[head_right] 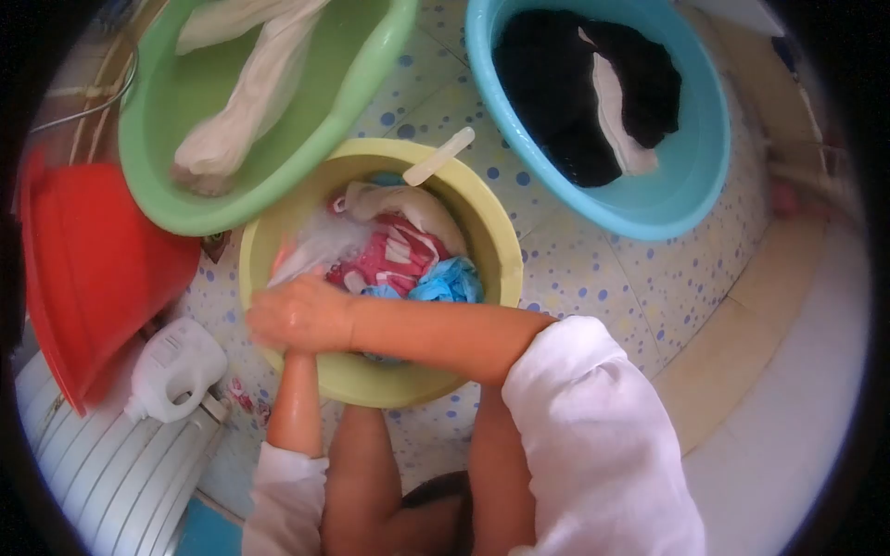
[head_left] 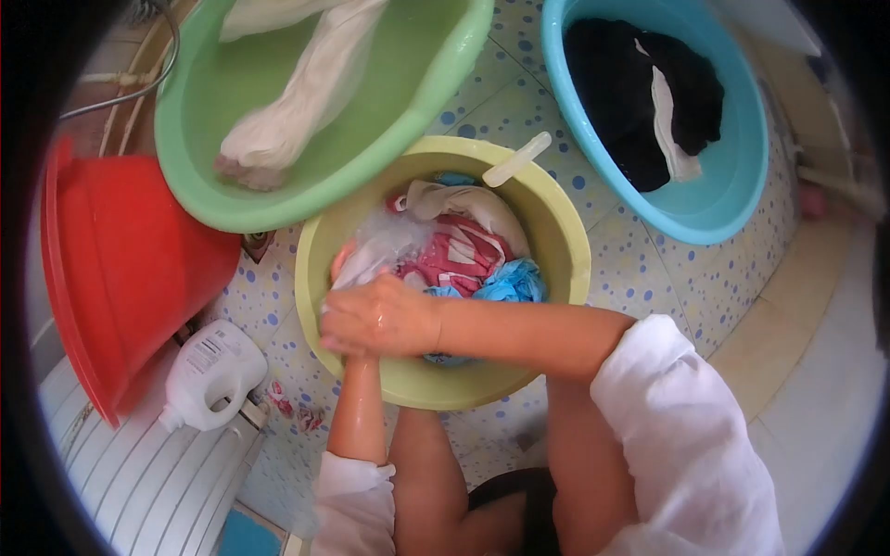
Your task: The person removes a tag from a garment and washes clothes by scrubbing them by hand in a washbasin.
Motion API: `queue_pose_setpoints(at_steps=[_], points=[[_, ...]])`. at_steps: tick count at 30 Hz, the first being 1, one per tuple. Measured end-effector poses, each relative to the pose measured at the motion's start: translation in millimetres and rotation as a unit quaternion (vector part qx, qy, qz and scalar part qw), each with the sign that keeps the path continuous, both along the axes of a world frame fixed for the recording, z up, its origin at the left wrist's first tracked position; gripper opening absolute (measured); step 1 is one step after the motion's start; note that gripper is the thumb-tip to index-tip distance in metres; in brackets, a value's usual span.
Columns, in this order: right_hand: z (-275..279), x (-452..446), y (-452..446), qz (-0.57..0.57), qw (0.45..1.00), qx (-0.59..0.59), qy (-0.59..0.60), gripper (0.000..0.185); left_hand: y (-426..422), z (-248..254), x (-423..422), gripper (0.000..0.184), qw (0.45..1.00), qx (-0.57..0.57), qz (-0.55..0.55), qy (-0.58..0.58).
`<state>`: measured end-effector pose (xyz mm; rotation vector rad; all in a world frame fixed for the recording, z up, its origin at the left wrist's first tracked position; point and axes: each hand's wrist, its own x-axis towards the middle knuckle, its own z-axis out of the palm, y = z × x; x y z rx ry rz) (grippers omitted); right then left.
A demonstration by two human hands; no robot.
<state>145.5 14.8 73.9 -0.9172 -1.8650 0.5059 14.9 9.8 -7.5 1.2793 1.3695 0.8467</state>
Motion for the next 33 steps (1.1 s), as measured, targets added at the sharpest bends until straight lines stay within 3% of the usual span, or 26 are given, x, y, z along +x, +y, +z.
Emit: queue_pose_setpoints(at_steps=[1, 2, 3, 4, 5, 7, 8, 9, 10, 11, 13, 14, 16, 17, 19, 20, 21, 22, 24, 26, 27, 28, 29, 30, 31, 33], points=[[8.6, 2.8, 2.0, -0.003, 1.000, 0.001, -0.001, 0.008, -10.1, -18.8, -16.1, 0.060, 0.966, -0.007, 0.005, -0.260], [13.8, 6.2, 4.4, -0.030, 0.993, -0.065, 0.090, 0.011, -9.4, -15.2, -12.6, 0.056, 0.865, -0.015, 0.009, -0.502], [14.8, 9.5, 5.8, -0.057, 0.974, -0.130, 0.179, 0.014, -8.0, -10.9, -11.8, 0.056, 0.864, -0.016, 0.005, -0.504], [-5.7, 9.8, 0.9, -0.143, 0.932, -0.250, 0.219, 0.018, -2.6, 26.3, 2.7, 0.051, 0.917, -0.066, 0.110, -0.378], [-31.4, 7.2, -5.6, -0.145, 0.931, -0.252, 0.220, 0.018, -0.2, 49.3, 10.0, 0.047, 0.941, -0.111, 0.212, -0.238], [-60.6, 7.5, -7.0, -0.252, 0.721, -0.565, 0.312, 0.025, -2.3, 52.7, 11.4, 0.040, 0.934, -0.105, 0.210, -0.267], [-61.8, 4.9, -7.9, -0.254, 0.722, -0.563, 0.312, 0.025, -5.4, 51.4, 17.1, 0.040, 0.907, -0.128, 0.206, -0.344], [-62.0, -1.4, -11.3, -0.214, 0.587, -0.623, 0.471, 0.036, -9.5, 49.8, 23.5, 0.039, 0.874, -0.153, 0.200, -0.417], [-55.5, -3.6, -13.3, -0.164, 0.422, -0.653, 0.607, 0.048, -12.1, 50.8, 31.6, 0.039, 0.875, -0.160, 0.215, -0.403], [-46.7, 1.5, -10.0, -0.166, 0.420, -0.653, 0.608, 0.048, -11.4, 55.4, 36.1, 0.039, 0.875, -0.163, 0.214, -0.403], [-34.8, 12.7, 0.9, -0.096, 0.333, -0.612, 0.711, 0.048, -5.6, 66.8, 42.1, 0.039, 0.838, -0.228, 0.260, -0.423], [-35.1, 12.7, 2.0, -0.095, 0.335, -0.612, 0.710, 0.048, -4.1, 69.1, 42.3, 0.039, 0.838, -0.227, 0.260, -0.424], [-37.2, 6.5, -1.2, -0.104, 0.416, -0.605, 0.671, 0.048, -6.2, 75.6, 37.6, 0.041, 0.821, -0.247, 0.206, -0.471], [-42.4, 3.2, -1.5, -0.102, 0.413, -0.606, 0.672, 0.048, -8.5, 79.5, 38.6, 0.041, 0.823, -0.246, 0.209, -0.467], [-49.7, 7.7, 6.9, -0.139, 0.420, -0.561, 0.700, 0.048, -12.1, 84.2, 50.2, 0.050, 0.953, -0.105, 0.164, -0.232], [-48.8, 10.2, 10.1, -0.164, 0.410, -0.556, 0.704, 0.042, -11.9, 83.0, 48.7, 0.050, 0.953, -0.105, 0.163, -0.232], [-48.1, 15.0, 13.5, -0.164, 0.411, -0.556, 0.704, 0.042, -10.1, 80.5, 45.4, 0.055, 0.992, 0.036, 0.033, -0.116], [-48.4, 21.2, 17.0, -0.119, 0.393, -0.564, 0.716, 0.035, -6.6, 78.2, 43.3, 0.060, 0.979, 0.177, -0.098, 0.004], [-44.5, 21.4, 12.3, -0.078, 0.370, -0.573, 0.727, 0.028, 1.1, 76.0, 39.1, 0.058, 0.982, 0.176, -0.070, -0.013], [-24.3, 7.1, 2.0, -0.121, 0.493, -0.564, 0.651, 0.017, 5.1, 75.0, 36.1, 0.057, 0.983, 0.177, -0.038, -0.027], [-13.9, 0.8, -2.6, -0.120, 0.492, -0.565, 0.651, 0.017, 5.6, 74.9, 35.5, 0.047, 0.981, 0.063, 0.055, -0.177], [-3.4, -4.5, -6.6, -0.144, 0.622, -0.530, 0.559, 0.015, 6.6, 74.3, 35.0, 0.038, 0.934, -0.054, 0.144, -0.321], [1.3, -9.3, -9.6, -0.165, 0.733, -0.481, 0.452, 0.014, 5.8, 70.1, 28.5, 0.038, 0.935, -0.055, 0.144, -0.321], [-1.4, -13.9, -11.5, -0.192, 0.803, -0.418, 0.380, 0.012, 4.2, 63.5, 16.9, 0.029, 0.917, -0.125, 0.177, -0.335], [1.4, -11.6, -11.2, -0.191, 0.802, -0.418, 0.381, 0.012, 6.1, 66.3, 14.6, 0.021, 0.893, -0.193, 0.209, -0.348], [4.0, 1.6, -13.4, -0.156, 0.950, -0.227, 0.144, 0.015, 1.8, 72.5, 18.1, 0.018, 0.875, -0.242, 0.211, -0.361]])
